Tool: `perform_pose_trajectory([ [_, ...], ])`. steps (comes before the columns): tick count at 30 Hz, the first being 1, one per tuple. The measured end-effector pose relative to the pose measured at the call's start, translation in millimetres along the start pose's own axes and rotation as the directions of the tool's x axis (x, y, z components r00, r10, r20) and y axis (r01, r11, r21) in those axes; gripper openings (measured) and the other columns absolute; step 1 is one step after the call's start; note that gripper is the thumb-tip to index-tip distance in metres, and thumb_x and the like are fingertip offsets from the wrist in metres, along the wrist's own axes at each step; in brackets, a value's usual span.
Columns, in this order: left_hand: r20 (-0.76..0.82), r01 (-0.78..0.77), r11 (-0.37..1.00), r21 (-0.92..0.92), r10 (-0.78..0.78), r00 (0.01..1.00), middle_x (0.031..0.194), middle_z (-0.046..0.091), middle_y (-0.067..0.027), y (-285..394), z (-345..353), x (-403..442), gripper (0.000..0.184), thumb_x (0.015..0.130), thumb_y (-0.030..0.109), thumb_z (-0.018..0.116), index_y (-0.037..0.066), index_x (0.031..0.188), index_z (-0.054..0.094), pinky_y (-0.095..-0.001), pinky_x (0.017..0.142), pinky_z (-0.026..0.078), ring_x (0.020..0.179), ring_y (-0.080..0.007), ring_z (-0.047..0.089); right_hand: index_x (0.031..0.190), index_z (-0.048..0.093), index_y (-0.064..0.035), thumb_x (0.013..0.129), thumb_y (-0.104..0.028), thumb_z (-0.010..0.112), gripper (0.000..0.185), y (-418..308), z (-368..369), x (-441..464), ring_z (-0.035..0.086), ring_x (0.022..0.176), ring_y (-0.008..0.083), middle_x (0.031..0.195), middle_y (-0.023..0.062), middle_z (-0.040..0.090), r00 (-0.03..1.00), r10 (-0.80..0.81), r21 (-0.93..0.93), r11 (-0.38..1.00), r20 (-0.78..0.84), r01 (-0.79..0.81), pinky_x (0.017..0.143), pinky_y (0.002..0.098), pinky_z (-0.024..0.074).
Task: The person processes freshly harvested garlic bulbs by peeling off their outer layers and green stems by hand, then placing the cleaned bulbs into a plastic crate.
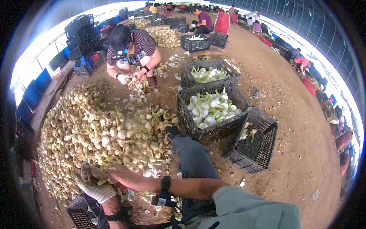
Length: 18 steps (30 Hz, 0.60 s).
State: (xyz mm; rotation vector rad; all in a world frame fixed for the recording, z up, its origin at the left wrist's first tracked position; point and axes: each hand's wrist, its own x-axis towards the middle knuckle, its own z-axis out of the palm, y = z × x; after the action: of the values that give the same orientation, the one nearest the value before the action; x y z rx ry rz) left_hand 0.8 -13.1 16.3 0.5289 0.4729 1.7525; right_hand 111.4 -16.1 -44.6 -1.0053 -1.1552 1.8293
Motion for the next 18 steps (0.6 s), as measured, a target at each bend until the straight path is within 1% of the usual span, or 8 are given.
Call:
perform_pose_trajectory([
  [4,-0.253,-0.041,0.995,0.087,0.062,0.965,0.052,0.049,-0.0031,-7,-2,-2,0.053,0.095,0.053,0.048,0.003,0.091,0.066,-0.0235,0.039,0.034,0.042,-0.0105,0.042,0.128,0.046,0.0025,0.098,-0.029,0.046,0.043,52,0,26,0.057,0.109,0.0326,0.121,0.0235,0.054,0.984,-0.172,-0.205,0.966,-0.055,0.157,0.089,0.0409,0.0499],
  [6,-0.155,-0.002,0.995,0.104,0.018,0.988,0.051,0.048,-0.0023,-7,-5,-3,0.051,0.095,0.051,0.048,0.004,0.090,0.066,-0.0236,0.037,0.032,0.039,-0.0102,0.039,0.132,0.045,-0.0066,0.098,-0.046,0.045,0.052,127,-1,75,0.067,0.063,0.0166,0.090,0.0108,0.065,0.391,-0.920,-0.959,0.128,-0.020,0.252,0.049,0.0276,0.0542],
  [7,-0.154,-0.002,0.995,0.104,0.018,0.988,0.051,0.048,-0.0023,-6,-4,-3,0.051,0.095,0.051,0.048,0.004,0.090,0.066,-0.0236,0.037,0.032,0.039,-0.0102,0.039,0.132,0.045,-0.0066,0.098,-0.046,0.045,0.052,101,0,58,0.067,0.063,0.0166,0.090,0.0108,0.065,0.391,-0.920,-0.959,0.128,-0.020,0.252,0.049,0.0276,0.0542],
  [9,-0.192,0.014,0.998,0.067,-0.001,0.981,0.047,0.045,-0.0013,-3,0,-4,0.050,0.096,0.050,0.048,0.005,0.085,0.066,-0.0240,0.033,0.028,0.035,-0.0098,0.036,0.120,0.049,0.0021,0.088,-0.010,0.051,0.034,53,2,15,0.052,0.122,0.0315,0.138,0.0216,0.046,0.976,-0.217,-0.566,0.803,0.012,0.186,0.097,0.0377,0.0473],
  [12,-0.211,-0.024,0.996,0.081,0.041,0.977,0.043,0.041,-0.0003,-1,-7,-2,0.050,0.096,0.051,0.047,0.007,0.082,0.064,-0.0248,0.031,0.024,0.032,-0.0096,0.033,0.119,0.049,0.0026,0.087,-0.008,0.052,0.034,46,9,6,0.052,0.120,0.0348,0.134,0.0248,0.047,0.988,-0.147,-0.386,0.914,-0.038,0.121,0.095,0.0386,0.0484],
  [13,-0.212,-0.027,0.996,0.081,0.043,0.976,0.043,0.041,-0.0003,0,-9,-1,0.050,0.096,0.051,0.047,0.007,0.082,0.064,-0.0248,0.031,0.024,0.032,-0.0096,0.033,0.119,0.049,0.0026,0.087,-0.008,0.052,0.034,58,6,11,0.052,0.120,0.0348,0.134,0.0248,0.047,0.989,-0.147,-0.388,0.914,-0.036,0.122,0.095,0.0386,0.0484],
  [15,-0.208,-0.006,0.991,0.134,0.034,0.978,0.042,0.039,-0.0003,1,-11,0,0.047,0.096,0.049,0.048,0.007,0.081,0.063,-0.0251,0.031,0.023,0.032,-0.0093,0.032,0.112,0.051,0.0032,0.086,-0.008,0.054,0.029,86,-6,29,0.053,0.116,0.0378,0.128,0.0272,0.050,0.785,-0.553,-0.877,0.187,0.278,0.443,0.092,0.0391,0.0498],
  [18,-0.189,0.003,0.994,0.106,0.018,0.982,0.044,0.040,0.0003,0,-9,-2,0.046,0.096,0.049,0.049,0.007,0.081,0.063,-0.0243,0.032,0.024,0.034,-0.0089,0.033,0.105,0.052,0.0036,0.083,-0.007,0.057,0.025,90,-8,36,0.057,0.105,0.0393,0.115,0.0263,0.054,0.691,-0.664,-0.822,0.202,0.284,0.532,0.083,0.0409,0.0522],
])
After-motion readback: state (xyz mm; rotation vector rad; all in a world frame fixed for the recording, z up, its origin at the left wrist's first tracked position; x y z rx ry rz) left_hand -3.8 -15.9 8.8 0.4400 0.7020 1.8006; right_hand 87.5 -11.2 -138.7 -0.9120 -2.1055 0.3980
